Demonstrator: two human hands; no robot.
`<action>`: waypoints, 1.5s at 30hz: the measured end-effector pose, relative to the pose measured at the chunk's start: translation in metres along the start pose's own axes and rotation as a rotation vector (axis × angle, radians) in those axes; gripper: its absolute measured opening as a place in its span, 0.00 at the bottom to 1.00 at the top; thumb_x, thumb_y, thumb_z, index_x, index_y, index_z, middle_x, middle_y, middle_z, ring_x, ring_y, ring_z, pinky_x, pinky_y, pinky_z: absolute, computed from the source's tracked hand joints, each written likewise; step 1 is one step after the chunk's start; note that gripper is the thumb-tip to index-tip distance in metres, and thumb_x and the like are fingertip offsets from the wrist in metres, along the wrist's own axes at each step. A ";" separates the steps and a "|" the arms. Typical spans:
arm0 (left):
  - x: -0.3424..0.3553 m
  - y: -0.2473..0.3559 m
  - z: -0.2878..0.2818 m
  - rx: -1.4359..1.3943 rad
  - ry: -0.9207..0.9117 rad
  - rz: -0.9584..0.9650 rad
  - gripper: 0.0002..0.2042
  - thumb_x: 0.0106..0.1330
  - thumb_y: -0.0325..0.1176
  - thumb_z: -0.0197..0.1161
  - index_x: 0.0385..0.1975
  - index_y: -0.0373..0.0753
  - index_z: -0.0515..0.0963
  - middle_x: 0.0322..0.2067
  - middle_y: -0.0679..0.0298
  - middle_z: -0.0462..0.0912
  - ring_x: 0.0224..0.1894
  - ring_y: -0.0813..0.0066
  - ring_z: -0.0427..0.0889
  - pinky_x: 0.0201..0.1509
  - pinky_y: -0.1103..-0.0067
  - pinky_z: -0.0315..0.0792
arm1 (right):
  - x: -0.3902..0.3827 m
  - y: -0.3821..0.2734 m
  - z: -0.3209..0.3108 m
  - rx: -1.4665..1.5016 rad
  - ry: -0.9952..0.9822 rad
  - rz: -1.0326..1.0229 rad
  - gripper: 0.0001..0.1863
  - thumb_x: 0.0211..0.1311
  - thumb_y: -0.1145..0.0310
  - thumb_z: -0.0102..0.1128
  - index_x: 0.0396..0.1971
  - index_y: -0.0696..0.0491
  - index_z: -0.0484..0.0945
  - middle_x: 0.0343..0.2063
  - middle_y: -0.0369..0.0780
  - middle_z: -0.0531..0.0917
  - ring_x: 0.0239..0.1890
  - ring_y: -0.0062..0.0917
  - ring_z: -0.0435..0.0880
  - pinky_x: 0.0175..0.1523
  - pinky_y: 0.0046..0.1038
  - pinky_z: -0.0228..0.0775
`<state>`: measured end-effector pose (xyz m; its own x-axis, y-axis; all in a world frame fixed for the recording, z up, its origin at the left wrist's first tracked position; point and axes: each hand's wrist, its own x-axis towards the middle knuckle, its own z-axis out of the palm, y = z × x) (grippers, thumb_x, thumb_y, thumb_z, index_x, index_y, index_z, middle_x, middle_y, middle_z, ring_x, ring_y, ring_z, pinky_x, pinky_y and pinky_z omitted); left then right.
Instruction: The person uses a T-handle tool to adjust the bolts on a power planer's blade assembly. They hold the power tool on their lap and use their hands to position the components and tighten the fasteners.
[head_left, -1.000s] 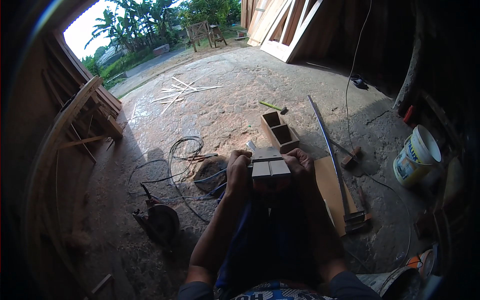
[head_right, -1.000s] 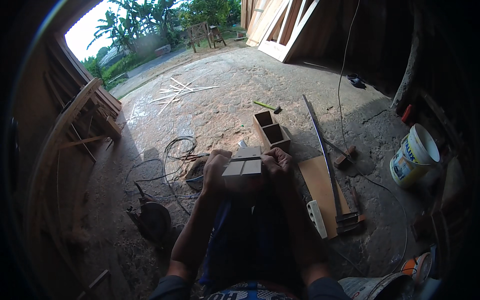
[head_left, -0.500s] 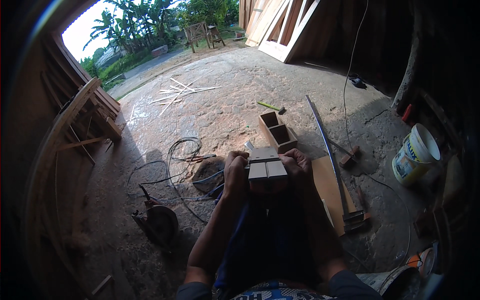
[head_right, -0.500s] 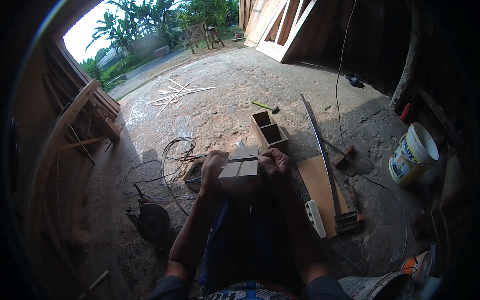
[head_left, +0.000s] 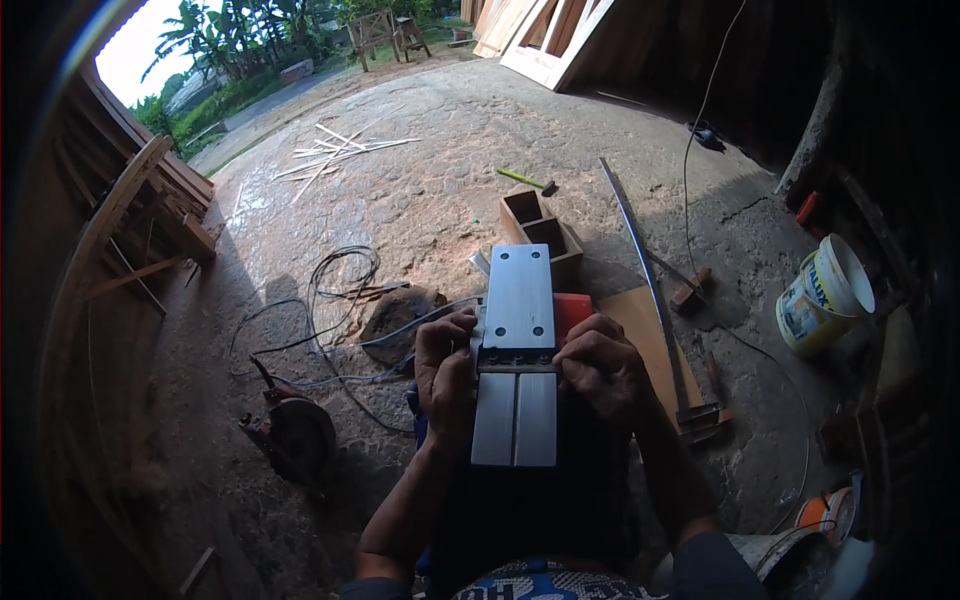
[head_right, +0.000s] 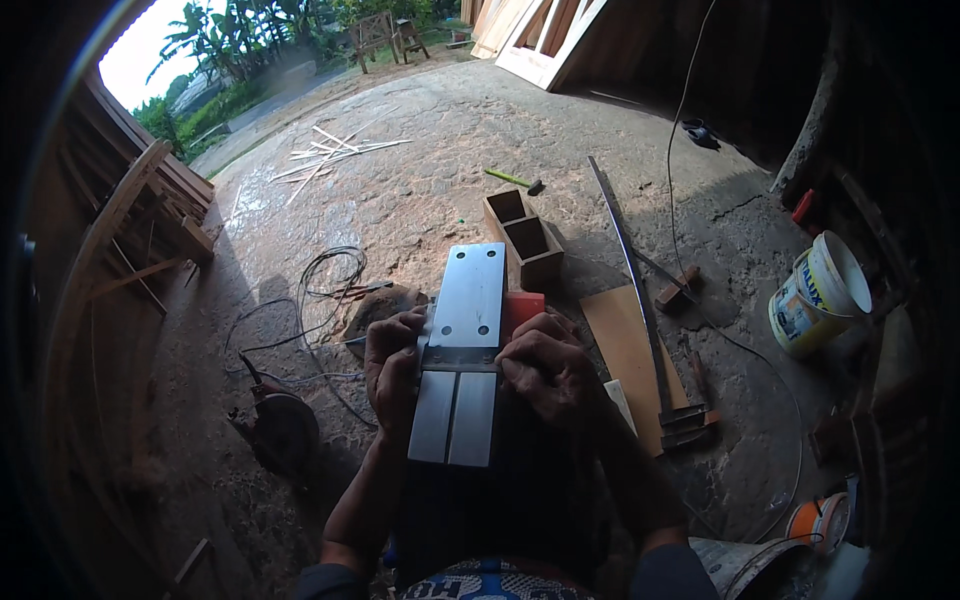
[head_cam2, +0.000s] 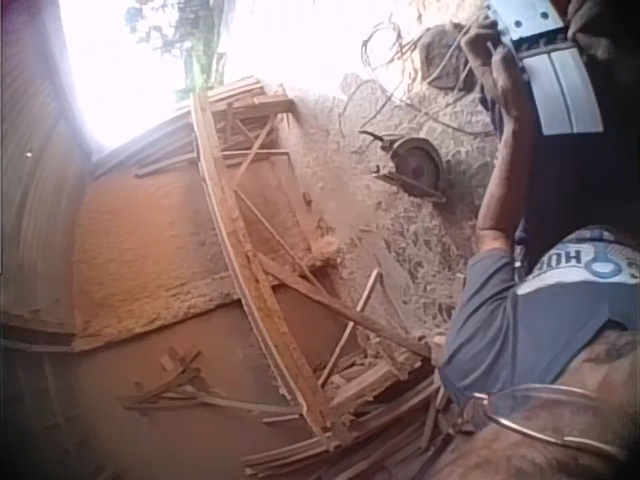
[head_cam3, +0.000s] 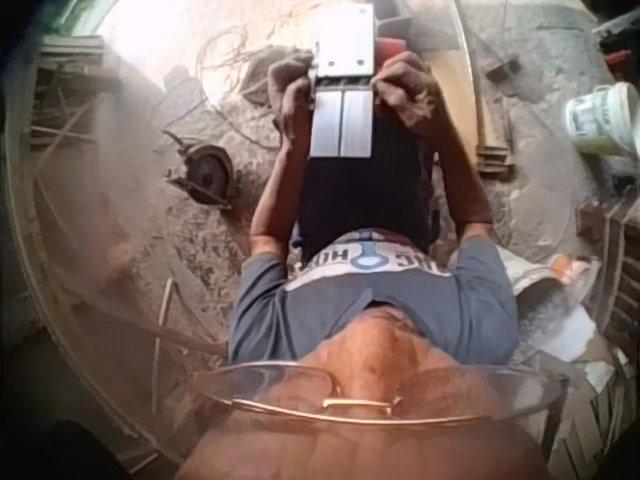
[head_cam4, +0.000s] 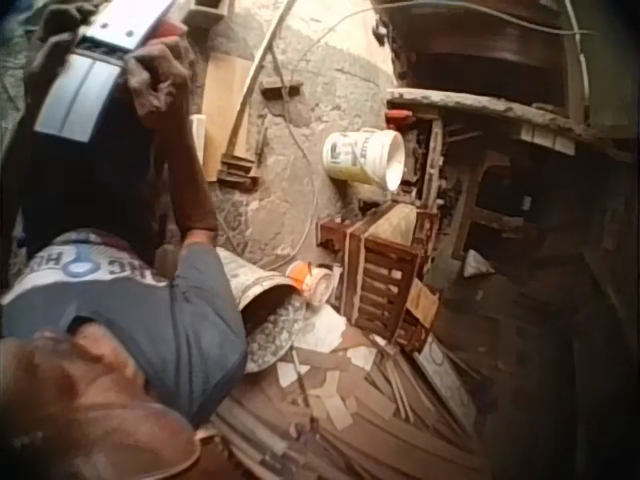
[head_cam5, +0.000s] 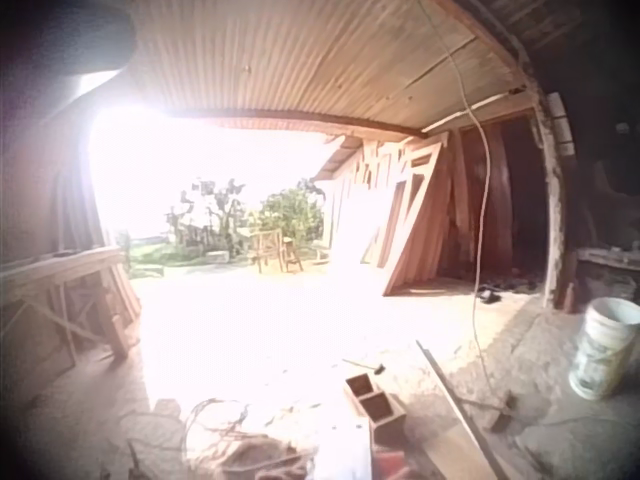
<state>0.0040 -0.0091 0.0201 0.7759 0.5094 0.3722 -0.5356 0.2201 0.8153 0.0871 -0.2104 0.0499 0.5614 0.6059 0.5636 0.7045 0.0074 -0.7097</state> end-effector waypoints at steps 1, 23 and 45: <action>-0.001 -0.002 -0.001 -0.010 -0.003 0.024 0.13 0.57 0.22 0.46 0.42 0.34 0.69 0.49 0.55 0.73 0.55 0.69 0.70 0.67 0.69 0.59 | 0.008 -0.005 -0.009 -0.075 -0.067 -0.031 0.02 0.63 0.74 0.61 0.31 0.55 0.81 0.32 0.36 0.77 0.37 0.22 0.79 0.49 0.30 0.70; 0.002 -0.003 -0.001 -0.031 0.017 -0.014 0.12 0.50 0.27 0.48 0.36 0.35 0.67 0.45 0.55 0.74 0.54 0.66 0.70 0.66 0.70 0.58 | 0.086 -0.028 -0.034 -0.470 -0.795 -0.150 0.05 0.55 0.71 0.62 0.31 0.46 0.78 0.31 0.34 0.80 0.39 0.30 0.83 0.44 0.35 0.77; 0.003 -0.001 0.000 0.024 0.018 0.021 0.10 0.52 0.24 0.46 0.35 0.34 0.68 0.42 0.55 0.75 0.56 0.64 0.69 0.70 0.65 0.55 | 0.073 -0.050 -0.025 -0.524 -0.682 0.108 0.07 0.65 0.66 0.56 0.30 0.53 0.76 0.28 0.41 0.80 0.35 0.35 0.84 0.51 0.39 0.74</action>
<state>0.0065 -0.0077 0.0201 0.7581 0.5291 0.3813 -0.5435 0.1894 0.8178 0.1031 -0.1866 0.1371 0.3717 0.9283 0.0086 0.8658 -0.3433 -0.3640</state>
